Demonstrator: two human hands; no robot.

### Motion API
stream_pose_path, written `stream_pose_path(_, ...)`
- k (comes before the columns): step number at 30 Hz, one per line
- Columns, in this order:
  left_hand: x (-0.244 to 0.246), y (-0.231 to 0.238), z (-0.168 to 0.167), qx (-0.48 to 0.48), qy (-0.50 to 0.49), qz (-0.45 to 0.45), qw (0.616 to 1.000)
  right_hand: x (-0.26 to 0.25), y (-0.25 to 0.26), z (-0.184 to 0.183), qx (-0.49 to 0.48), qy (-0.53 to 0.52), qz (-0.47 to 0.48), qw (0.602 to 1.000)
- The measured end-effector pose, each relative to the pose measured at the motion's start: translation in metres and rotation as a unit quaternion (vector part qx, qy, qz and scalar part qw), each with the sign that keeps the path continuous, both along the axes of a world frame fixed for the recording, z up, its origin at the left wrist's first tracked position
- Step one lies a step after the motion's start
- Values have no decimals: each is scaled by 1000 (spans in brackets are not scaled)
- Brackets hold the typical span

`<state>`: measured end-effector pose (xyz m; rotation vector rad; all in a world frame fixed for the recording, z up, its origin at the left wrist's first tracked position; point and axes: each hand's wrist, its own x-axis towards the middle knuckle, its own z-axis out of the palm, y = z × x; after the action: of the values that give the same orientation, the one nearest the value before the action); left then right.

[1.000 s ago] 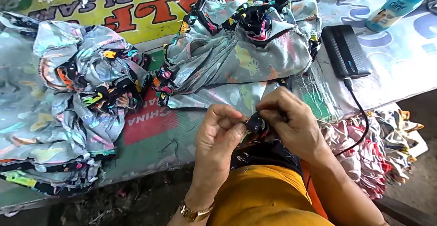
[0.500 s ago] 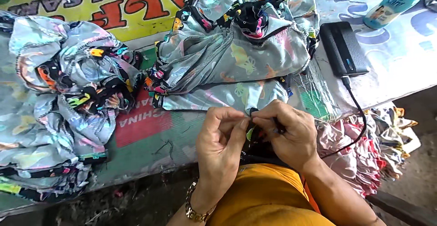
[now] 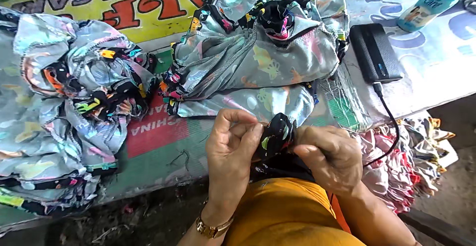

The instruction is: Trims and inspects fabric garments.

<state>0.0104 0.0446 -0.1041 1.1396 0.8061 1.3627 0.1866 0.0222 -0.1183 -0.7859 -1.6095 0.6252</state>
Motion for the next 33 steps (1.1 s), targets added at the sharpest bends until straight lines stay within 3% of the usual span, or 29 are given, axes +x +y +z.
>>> stream_pose_path(3, 3, 0, 3, 34, 4, 1, 999, -7, 8, 2, 59, -70, -116, 989)
stream_pose_path(7, 8, 0, 4, 42, 18, 15, 999, -12, 17, 2, 143, -160, -176, 961)
stream_pose_path(12, 7, -1, 3, 11, 15, 8, 1000, -8, 16, -4, 135, -163, -166, 963)
stream_pose_path(16, 7, -1, 0, 41, 34, 1, 999, -6, 12, -5, 111, -170, -153, 967)
stream_pose_path(21, 1, 1, -2, 166, 200, -12, 966, -4, 15, -1, 80, -154, -134, 976)
stream_pose_path(27, -2, 1, 4, 185, 301, -32, 935, 3, 20, 17, 33, -160, -62, 985)
stream_pose_path(33, -10, 15, 13, 154, 281, -51, 946, 25, 16, 39, -60, -267, -52, 960)
